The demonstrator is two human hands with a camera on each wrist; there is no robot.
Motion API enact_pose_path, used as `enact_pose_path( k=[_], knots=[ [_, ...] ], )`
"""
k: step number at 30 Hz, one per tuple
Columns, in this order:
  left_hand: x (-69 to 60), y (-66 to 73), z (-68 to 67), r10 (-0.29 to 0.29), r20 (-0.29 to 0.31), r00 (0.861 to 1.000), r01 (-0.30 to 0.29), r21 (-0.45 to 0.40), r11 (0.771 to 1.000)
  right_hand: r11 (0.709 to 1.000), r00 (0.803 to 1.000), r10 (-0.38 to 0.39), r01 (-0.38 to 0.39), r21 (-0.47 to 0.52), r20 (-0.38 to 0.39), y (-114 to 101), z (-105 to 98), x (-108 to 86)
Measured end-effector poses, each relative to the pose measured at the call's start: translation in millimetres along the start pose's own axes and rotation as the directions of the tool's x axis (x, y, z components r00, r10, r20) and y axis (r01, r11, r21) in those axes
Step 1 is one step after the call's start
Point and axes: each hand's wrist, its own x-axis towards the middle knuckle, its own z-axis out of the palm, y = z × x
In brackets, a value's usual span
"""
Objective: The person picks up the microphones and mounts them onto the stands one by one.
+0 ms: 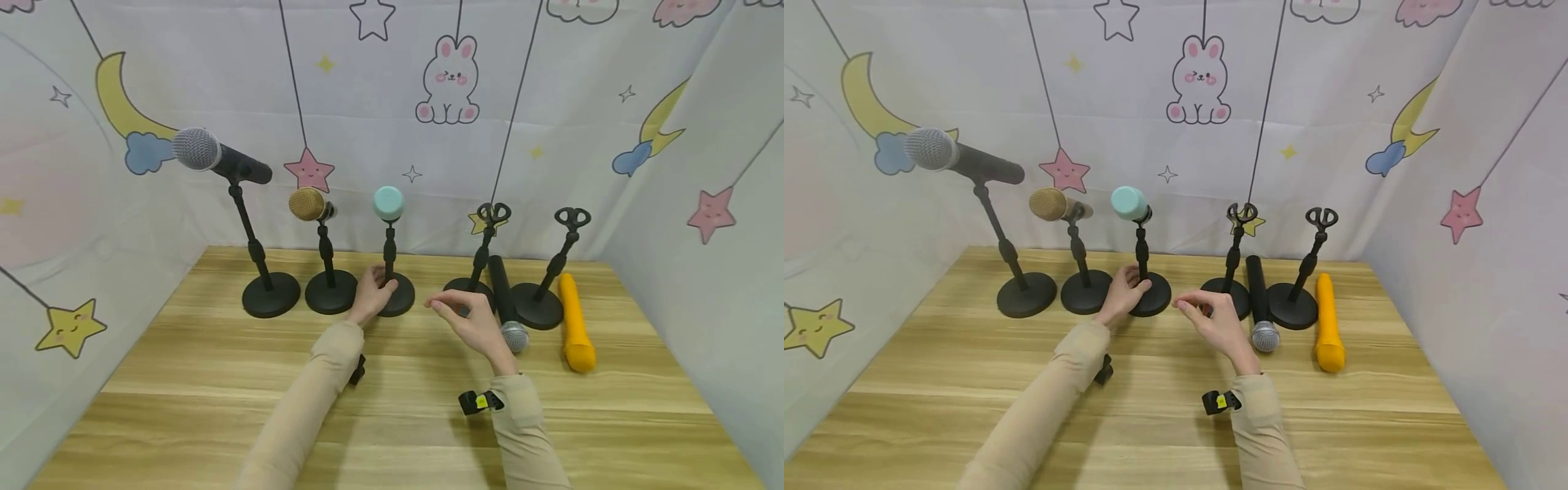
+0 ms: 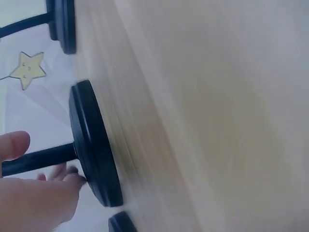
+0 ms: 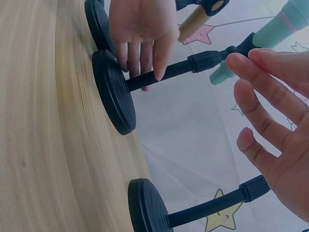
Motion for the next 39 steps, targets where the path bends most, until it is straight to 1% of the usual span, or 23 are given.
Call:
enact_pose_path(
  k=[3, 5, 7, 9, 12, 15, 17, 18, 22, 25, 26, 28, 31, 33, 35, 37, 39],
  knots=[
    [-2.1, 4.1, 1.2, -0.053, -0.040, 0.998, 0.049, -0.112, 0.992, 1.000, 1.000, -0.007, 0.007, 0.000, -0.009, 1.1, 0.0, 0.6],
    [-2.6, 6.4, 2.0, -0.090, -0.068, 0.994, 0.076, -0.185, 0.980, 1.000, 1.000, -0.012, 0.012, 0.003, -0.013, 1.8, -0.3, 0.9],
    [-2.9, 8.7, 2.6, -0.116, -0.097, 0.989, 0.088, -0.252, 0.964, 1.000, 1.000, -0.009, 0.009, 0.004, -0.018, 2.7, -1.1, 1.1],
    [-4.3, 11.2, 2.9, -0.136, -0.123, 0.983, 0.093, -0.309, 0.947, 1.000, 1.000, -0.008, 0.008, -0.002, -0.021, 4.0, -2.1, 1.1],
    [-8.5, 14.7, 2.3, -0.171, -0.172, 0.970, 0.096, -0.375, 0.922, 1.000, 1.000, -0.004, 0.004, -0.015, -0.021, 7.2, -3.7, 0.8],
    [-14.2, 15.9, 0.7, -0.190, -0.221, 0.957, 0.079, -0.432, 0.898, 1.000, 1.000, 0.003, -0.003, -0.023, -0.023, 9.9, -6.6, -0.4],
    [-19.9, 15.9, -0.9, -0.192, -0.245, 0.950, 0.061, -0.458, 0.887, 0.999, 1.000, 0.011, -0.012, -0.031, -0.030, 10.7, -10.0, -1.7],
    [-23.0, 15.7, -1.7, -0.185, -0.253, 0.950, 0.047, -0.467, 0.883, 0.999, 0.999, 0.013, -0.014, -0.040, -0.036, 11.0, -12.2, -2.3],
    [-37.0, 13.9, -2.9, -0.141, -0.293, 0.946, -0.009, -0.458, 0.889, 0.992, 0.995, 0.041, -0.051, -0.116, -0.086, 14.0, -23.4, -3.9],
    [-47.9, 13.3, -1.5, -0.106, -0.330, 0.938, -0.053, -0.438, 0.897, 0.977, 0.988, 0.075, -0.101, -0.189, -0.137, 18.5, -34.2, -4.3],
    [-51.4, 13.6, -0.9, -0.099, -0.338, 0.936, -0.064, -0.439, 0.896, 0.970, 0.984, 0.086, -0.118, -0.213, -0.154, 20.5, -38.4, -4.6],
    [-58.3, 14.3, 0.6, -0.085, -0.340, 0.937, -0.077, -0.436, 0.897, 0.955, 0.978, 0.106, -0.151, -0.254, -0.181, 23.7, -47.2, -5.5],
    [-67.6, 15.3, 2.9, -0.086, -0.319, 0.944, -0.065, -0.433, 0.899, 0.929, 0.972, 0.131, -0.189, -0.318, -0.196, 29.2, -61.7, -7.4],
    [-72.0, 15.1, 3.9, -0.110, -0.287, 0.952, -0.033, -0.449, 0.893, 0.913, 0.971, 0.147, -0.206, -0.351, -0.188, 32.8, -71.3, -8.8],
    [-75.5, 14.7, 4.3, -0.153, -0.252, 0.956, 0.016, -0.476, 0.880, 0.898, 0.973, 0.147, -0.206, -0.388, -0.178, 36.6, -80.1, -10.0],
    [-77.8, 13.8, 4.2, -0.199, -0.210, 0.957, 0.069, -0.503, 0.861, 0.888, 0.980, 0.128, -0.183, -0.422, -0.155, 40.9, -87.8, -10.8],
    [-79.5, 12.7, 3.8, -0.230, -0.176, 0.957, 0.108, -0.519, 0.848, 0.873, 0.989, 0.091, -0.135, -0.469, -0.116, 46.1, -93.7, -11.1]
  ],
)
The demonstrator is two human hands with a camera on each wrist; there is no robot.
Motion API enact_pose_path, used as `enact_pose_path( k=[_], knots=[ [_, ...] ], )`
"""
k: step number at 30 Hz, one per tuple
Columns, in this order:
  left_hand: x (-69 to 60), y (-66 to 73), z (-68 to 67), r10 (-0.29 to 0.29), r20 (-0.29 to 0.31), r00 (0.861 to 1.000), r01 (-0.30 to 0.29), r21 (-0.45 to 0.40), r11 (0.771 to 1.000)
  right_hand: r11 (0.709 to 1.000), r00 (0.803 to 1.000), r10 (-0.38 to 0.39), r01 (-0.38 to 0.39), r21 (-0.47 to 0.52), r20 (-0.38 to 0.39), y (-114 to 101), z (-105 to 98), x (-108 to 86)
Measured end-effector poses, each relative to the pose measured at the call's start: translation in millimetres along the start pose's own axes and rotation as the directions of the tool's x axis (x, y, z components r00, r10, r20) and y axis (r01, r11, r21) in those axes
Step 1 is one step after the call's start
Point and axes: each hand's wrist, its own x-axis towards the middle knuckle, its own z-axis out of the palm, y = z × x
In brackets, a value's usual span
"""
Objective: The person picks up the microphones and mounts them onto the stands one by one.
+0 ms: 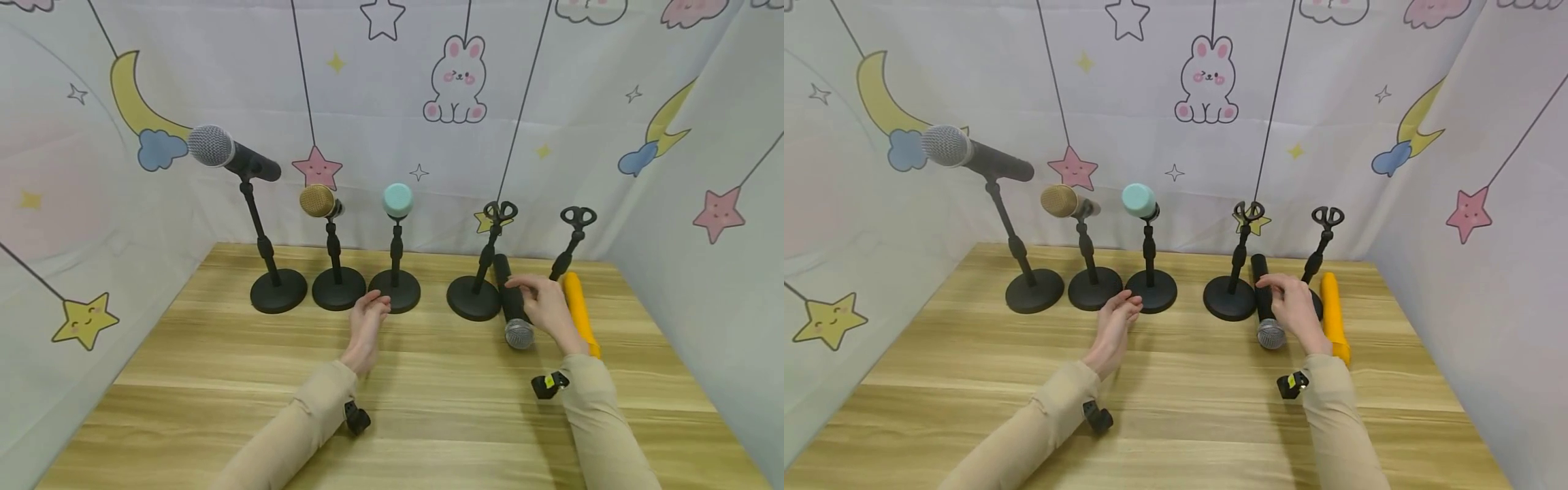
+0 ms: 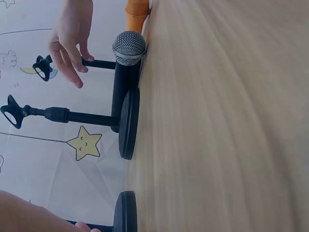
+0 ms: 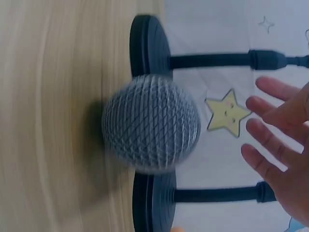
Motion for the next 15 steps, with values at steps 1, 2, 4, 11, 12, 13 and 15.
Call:
enact_pose_path(
  k=[1, 2, 4, 11, 12, 13, 15],
  knots=[
    [-0.3, -0.7, -0.6, -0.012, 0.005, 1.000, 0.012, 0.002, 1.000, 0.999, 0.999, -0.031, 0.031, -0.021, 0.012, 3.8, -0.8, 0.7],
    [-0.7, -1.4, -1.1, -0.021, 0.013, 1.000, 0.021, 0.006, 1.000, 0.998, 0.998, -0.057, 0.058, -0.038, 0.032, 7.8, -1.5, 1.4],
    [-1.9, -2.5, -1.7, -0.020, 0.034, 0.999, 0.019, 0.027, 0.999, 0.992, 0.992, -0.095, 0.101, -0.070, 0.085, 13.9, -2.8, 2.7],
    [-6.4, -5.5, -2.0, -0.032, 0.087, 0.996, 0.027, 0.055, 0.998, 0.974, 0.950, -0.077, 0.138, -0.183, 0.303, 26.0, -6.0, 5.7],
    [-6.6, -6.0, -2.3, -0.036, 0.091, 0.995, 0.031, 0.055, 0.998, 0.969, 0.942, -0.075, 0.146, -0.198, 0.326, 27.0, -5.6, 5.8],
    [-6.6, -6.7, -2.8, -0.040, 0.097, 0.994, 0.035, 0.055, 0.998, 0.966, 0.937, -0.071, 0.150, -0.210, 0.343, 28.3, -5.0, 6.2],
    [-6.6, -7.6, -3.9, -0.056, 0.117, 0.992, 0.050, 0.049, 0.998, 0.961, 0.928, -0.063, 0.156, -0.229, 0.367, 31.3, -3.5, 6.6]
  ],
)
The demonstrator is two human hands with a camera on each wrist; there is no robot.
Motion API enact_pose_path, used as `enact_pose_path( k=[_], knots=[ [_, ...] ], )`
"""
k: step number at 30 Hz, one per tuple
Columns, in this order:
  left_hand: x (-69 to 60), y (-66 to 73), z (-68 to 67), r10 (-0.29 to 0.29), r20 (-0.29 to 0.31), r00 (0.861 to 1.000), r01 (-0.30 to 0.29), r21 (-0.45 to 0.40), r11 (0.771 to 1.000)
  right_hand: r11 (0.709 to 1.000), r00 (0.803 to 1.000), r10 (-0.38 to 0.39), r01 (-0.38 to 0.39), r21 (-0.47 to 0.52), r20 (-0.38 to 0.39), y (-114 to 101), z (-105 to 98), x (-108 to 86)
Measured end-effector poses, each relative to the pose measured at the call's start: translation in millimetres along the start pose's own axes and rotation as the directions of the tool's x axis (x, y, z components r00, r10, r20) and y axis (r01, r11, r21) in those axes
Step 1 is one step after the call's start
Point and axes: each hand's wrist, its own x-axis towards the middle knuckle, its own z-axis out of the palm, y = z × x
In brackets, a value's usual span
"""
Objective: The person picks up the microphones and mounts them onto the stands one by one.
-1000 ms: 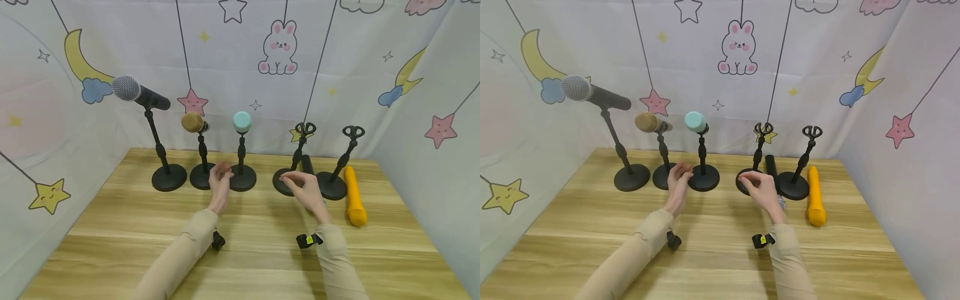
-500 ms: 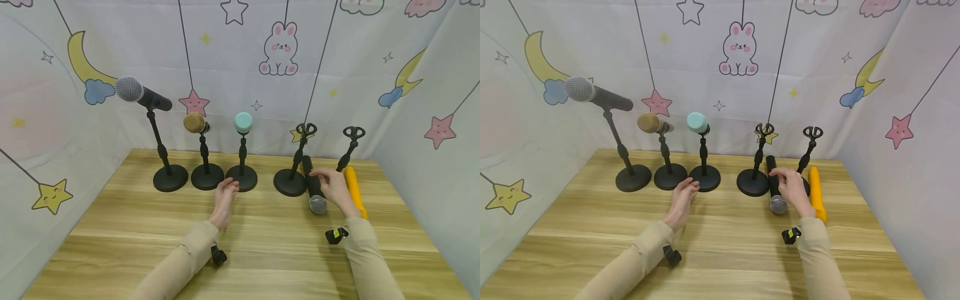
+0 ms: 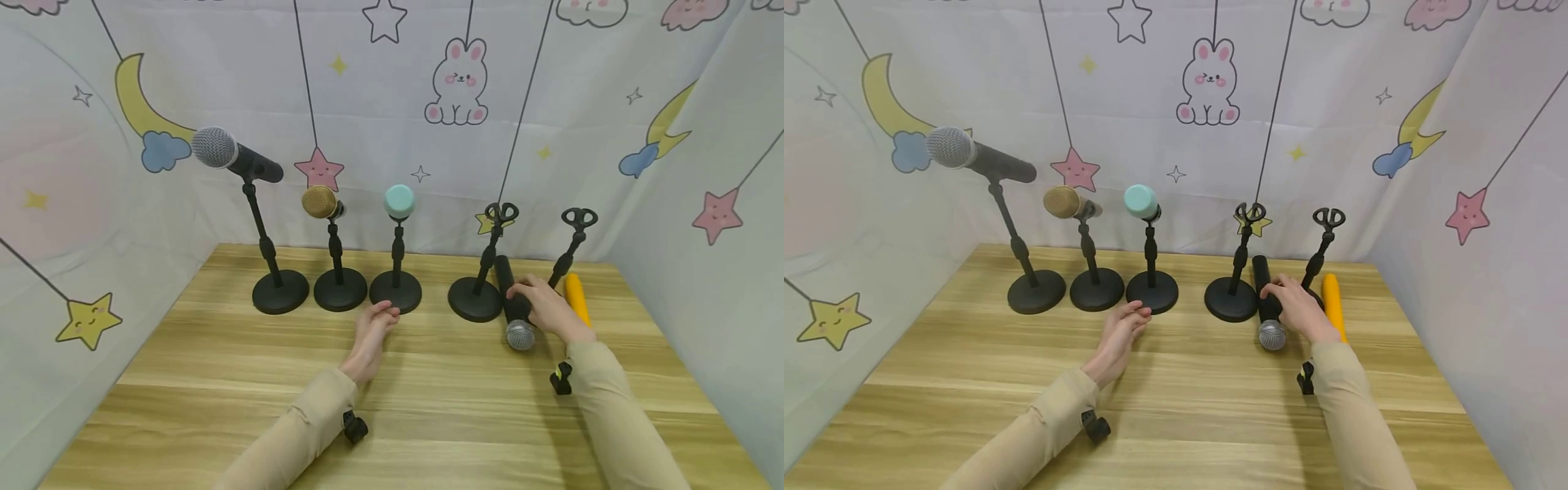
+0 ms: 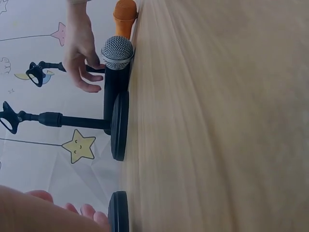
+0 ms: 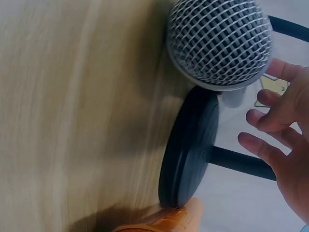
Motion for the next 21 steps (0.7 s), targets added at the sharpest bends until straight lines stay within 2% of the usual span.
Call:
enact_pose_path(
  k=[7, 13, 21],
  knots=[
    [-1.9, -0.9, -1.7, -0.040, 0.077, 0.996, 0.042, -0.027, 0.999, 0.999, 0.998, -0.009, 0.011, -0.037, 0.060, 6.2, 4.6, 4.1],
    [-3.1, -2.9, -1.9, -0.055, 0.096, 0.994, 0.059, -0.044, 0.997, 0.998, 0.995, -0.026, 0.032, -0.053, 0.099, 9.2, 6.6, 7.7],
    [-4.6, -4.6, -1.4, -0.098, 0.115, 0.989, 0.105, -0.056, 0.993, 0.997, 0.983, -0.004, 0.018, -0.079, 0.183, 6.6, 7.2, 11.7]
  ],
)
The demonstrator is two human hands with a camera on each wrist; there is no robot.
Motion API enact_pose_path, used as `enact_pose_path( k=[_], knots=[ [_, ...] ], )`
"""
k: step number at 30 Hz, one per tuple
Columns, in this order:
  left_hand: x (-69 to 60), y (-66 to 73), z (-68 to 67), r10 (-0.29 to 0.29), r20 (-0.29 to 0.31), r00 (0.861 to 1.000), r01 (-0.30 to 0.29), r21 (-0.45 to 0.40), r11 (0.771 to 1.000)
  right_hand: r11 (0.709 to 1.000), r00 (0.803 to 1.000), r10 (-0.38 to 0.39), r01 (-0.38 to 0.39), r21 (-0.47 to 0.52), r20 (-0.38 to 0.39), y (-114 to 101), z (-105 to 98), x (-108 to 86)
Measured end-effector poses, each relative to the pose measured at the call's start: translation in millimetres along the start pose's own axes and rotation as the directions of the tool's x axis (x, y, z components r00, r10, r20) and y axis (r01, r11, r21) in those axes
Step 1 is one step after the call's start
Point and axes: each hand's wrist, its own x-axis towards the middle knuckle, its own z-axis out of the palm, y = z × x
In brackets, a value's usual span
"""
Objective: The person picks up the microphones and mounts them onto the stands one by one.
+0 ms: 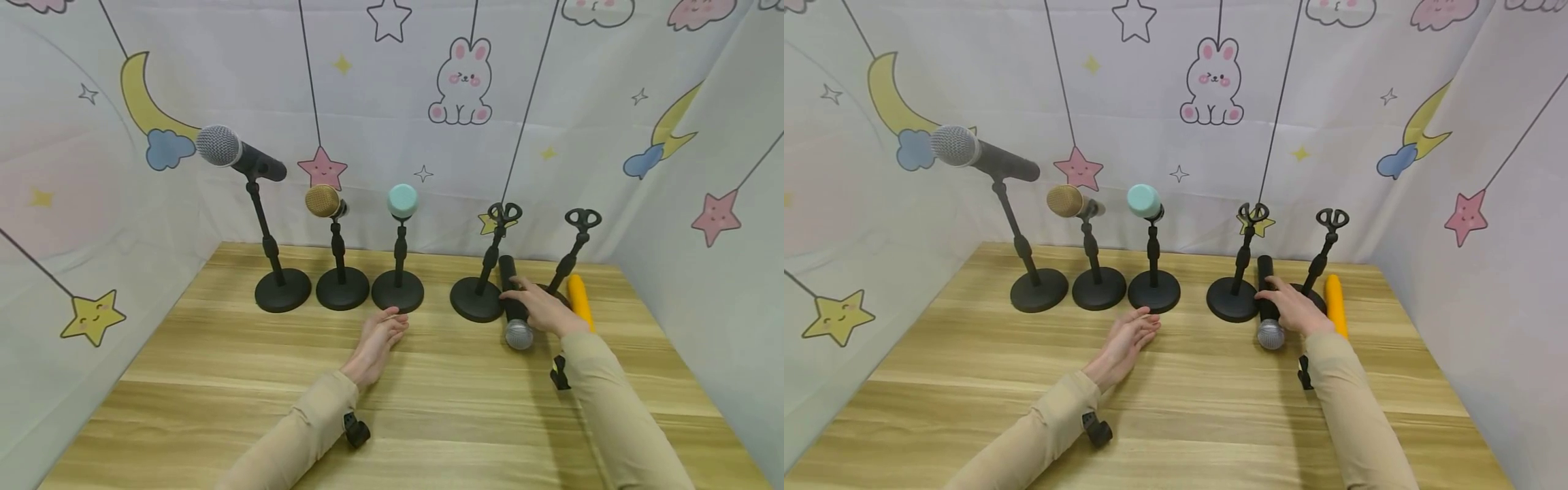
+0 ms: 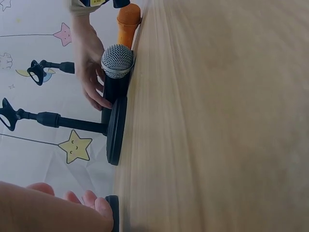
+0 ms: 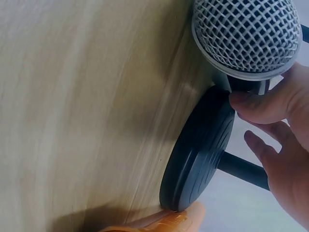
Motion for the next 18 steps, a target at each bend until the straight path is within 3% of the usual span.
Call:
enact_pose_path(
  k=[11, 18],
  knots=[
    [-2.6, -1.5, 1.1, -0.026, 0.036, 0.999, 0.026, -0.011, 1.000, 1.000, 0.999, -0.011, 0.010, 0.030, 0.035, 4.9, 3.6, -0.1],
    [-3.5, -2.5, 2.0, -0.030, 0.030, 0.999, 0.031, -0.006, 1.000, 0.999, 0.999, -0.031, 0.030, 0.037, 0.030, 8.2, 5.6, 0.7]
  ],
)
